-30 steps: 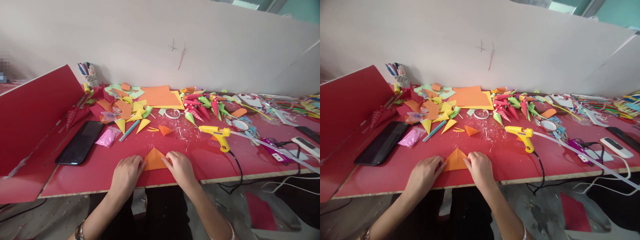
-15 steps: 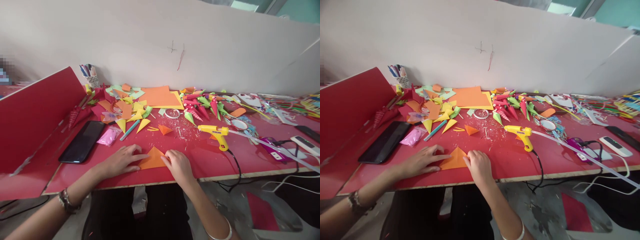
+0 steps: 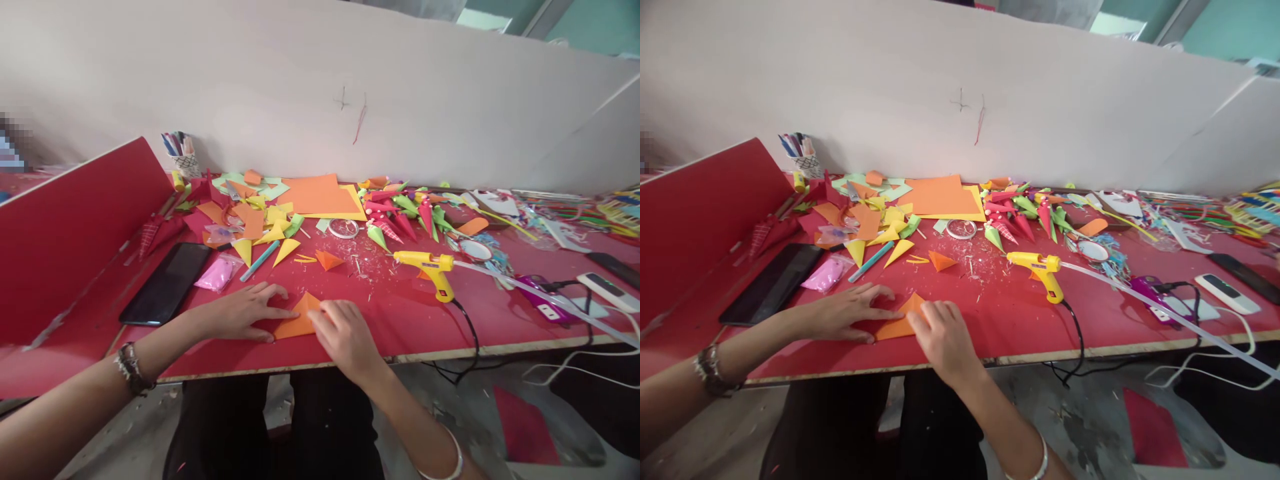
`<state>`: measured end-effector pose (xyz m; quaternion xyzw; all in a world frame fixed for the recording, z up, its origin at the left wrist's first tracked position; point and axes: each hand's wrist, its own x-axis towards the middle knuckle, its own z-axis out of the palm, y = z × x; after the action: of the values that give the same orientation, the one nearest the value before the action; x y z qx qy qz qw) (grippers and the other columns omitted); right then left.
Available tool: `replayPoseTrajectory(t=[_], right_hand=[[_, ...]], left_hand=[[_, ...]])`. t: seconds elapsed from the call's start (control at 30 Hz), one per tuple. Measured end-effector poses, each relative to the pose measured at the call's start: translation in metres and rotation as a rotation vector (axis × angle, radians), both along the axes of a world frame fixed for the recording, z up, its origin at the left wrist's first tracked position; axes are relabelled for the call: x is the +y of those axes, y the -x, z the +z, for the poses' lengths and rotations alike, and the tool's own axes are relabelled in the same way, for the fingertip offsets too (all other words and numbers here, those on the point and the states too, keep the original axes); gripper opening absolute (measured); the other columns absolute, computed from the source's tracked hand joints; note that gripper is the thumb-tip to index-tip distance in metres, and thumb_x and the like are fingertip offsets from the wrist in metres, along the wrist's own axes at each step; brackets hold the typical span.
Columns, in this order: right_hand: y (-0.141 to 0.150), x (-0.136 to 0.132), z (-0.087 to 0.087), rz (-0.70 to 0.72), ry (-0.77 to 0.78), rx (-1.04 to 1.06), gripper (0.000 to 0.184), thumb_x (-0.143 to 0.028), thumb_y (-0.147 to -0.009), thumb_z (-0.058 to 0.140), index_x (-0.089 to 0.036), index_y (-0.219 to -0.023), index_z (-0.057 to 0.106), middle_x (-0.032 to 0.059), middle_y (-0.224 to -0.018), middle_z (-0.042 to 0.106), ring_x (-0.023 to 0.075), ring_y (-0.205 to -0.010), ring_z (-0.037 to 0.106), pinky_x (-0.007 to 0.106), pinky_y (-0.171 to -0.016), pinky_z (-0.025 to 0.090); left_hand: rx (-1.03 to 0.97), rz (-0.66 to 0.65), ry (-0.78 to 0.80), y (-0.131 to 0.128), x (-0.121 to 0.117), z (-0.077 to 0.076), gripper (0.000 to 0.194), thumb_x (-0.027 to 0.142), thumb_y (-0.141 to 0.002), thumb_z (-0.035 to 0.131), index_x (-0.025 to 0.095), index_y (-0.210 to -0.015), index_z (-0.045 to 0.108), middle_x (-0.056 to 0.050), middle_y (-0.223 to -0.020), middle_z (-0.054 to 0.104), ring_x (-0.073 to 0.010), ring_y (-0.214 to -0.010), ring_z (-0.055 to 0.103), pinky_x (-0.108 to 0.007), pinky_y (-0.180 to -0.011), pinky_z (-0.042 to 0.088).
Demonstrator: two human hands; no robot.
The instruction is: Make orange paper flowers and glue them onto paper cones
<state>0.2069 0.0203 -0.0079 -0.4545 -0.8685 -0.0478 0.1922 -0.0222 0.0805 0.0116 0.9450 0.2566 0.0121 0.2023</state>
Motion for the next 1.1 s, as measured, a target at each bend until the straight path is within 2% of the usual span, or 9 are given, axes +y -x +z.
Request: replayPoseTrajectory(t=[0.1, 0.2, 0.37, 0.5, 0.63, 0.93, 1.1], right_hand=[[0.013, -0.009, -0.001, 0.204, 0.025, -0.009, 0.023, -0.015, -0.086, 0.037, -0.021, -0.1, 0.055, 0.0046, -0.082, 0.055, 0.016, -0.077, 0.047, 0.029, -0.07, 0.036], [0.024, -0.016, -0.007, 0.24, 0.044, -0.015, 0.025, -0.018, -0.085, 0.04, -0.021, -0.106, 0.054, 0.0049, -0.085, 0.056, 0.017, -0.078, 0.047, 0.03, -0.068, 0.036], [0.023, -0.02, -0.012, 0.167, 0.094, 0.015, 0.028, -0.023, -0.084, 0.044, -0.024, -0.111, 0.053, 0.0054, -0.097, 0.057, 0.0184, -0.084, 0.047, 0.032, -0.071, 0.038], [0.005, -0.022, -0.007, 0.102, 0.105, 0.051, 0.027, -0.03, -0.081, 0.049, -0.028, -0.107, 0.056, 0.0043, -0.112, 0.053, 0.0219, -0.102, 0.043, 0.036, -0.084, 0.036], [-0.017, -0.025, -0.005, 0.015, 0.092, 0.048, 0.027, -0.032, -0.082, 0.048, -0.032, -0.106, 0.058, 0.0025, -0.12, 0.049, 0.0227, -0.108, 0.039, 0.038, -0.089, 0.035], [-0.061, -0.031, -0.01, -0.104, 0.102, -0.017, 0.032, -0.032, -0.083, 0.044, -0.032, -0.114, 0.053, 0.0038, -0.122, 0.048, 0.0236, -0.11, 0.04, 0.039, -0.087, 0.039], [-0.077, -0.034, -0.013, -0.141, 0.066, -0.043, 0.033, -0.028, -0.083, 0.043, -0.026, -0.115, 0.054, 0.005, -0.123, 0.049, 0.0235, -0.109, 0.042, 0.039, -0.088, 0.04]], left_hand=[[-0.016, 0.001, -0.009, 0.0, 0.001, -0.001, 0.05, 0.03, -0.075, 0.055, 0.04, -0.122, 0.04, -0.002, -0.122, 0.043, -0.0214, -0.113, 0.039, -0.038, -0.096, 0.03], [-0.021, 0.0, -0.024, 0.0, 0.001, -0.002, 0.051, 0.03, -0.075, 0.055, 0.041, -0.122, 0.039, -0.003, -0.12, 0.044, -0.0216, -0.112, 0.04, -0.038, -0.095, 0.031], [0.011, -0.016, -0.048, 0.0, 0.0, -0.001, 0.053, 0.029, -0.076, 0.053, 0.041, -0.124, 0.036, -0.003, -0.121, 0.042, -0.0213, -0.113, 0.039, -0.037, -0.095, 0.03], [0.017, -0.038, -0.062, -0.001, 0.0, 0.002, 0.053, 0.031, -0.078, 0.051, 0.041, -0.126, 0.032, -0.004, -0.122, 0.04, -0.0219, -0.114, 0.037, -0.038, -0.095, 0.029], [0.047, -0.056, -0.07, -0.001, 0.0, 0.003, 0.054, 0.035, -0.079, 0.05, 0.041, -0.128, 0.029, -0.006, -0.121, 0.039, -0.0228, -0.112, 0.038, -0.038, -0.094, 0.031], [0.061, -0.034, -0.033, -0.001, 0.0, 0.003, 0.051, 0.037, -0.08, 0.048, 0.041, -0.128, 0.03, -0.005, -0.125, 0.038, -0.0239, -0.112, 0.038, -0.039, -0.095, 0.031], [0.044, 0.017, 0.016, 0.003, -0.004, 0.002, 0.053, 0.035, -0.08, 0.049, 0.04, -0.128, 0.029, -0.004, -0.128, 0.036, -0.0233, -0.115, 0.038, -0.037, -0.096, 0.031]])
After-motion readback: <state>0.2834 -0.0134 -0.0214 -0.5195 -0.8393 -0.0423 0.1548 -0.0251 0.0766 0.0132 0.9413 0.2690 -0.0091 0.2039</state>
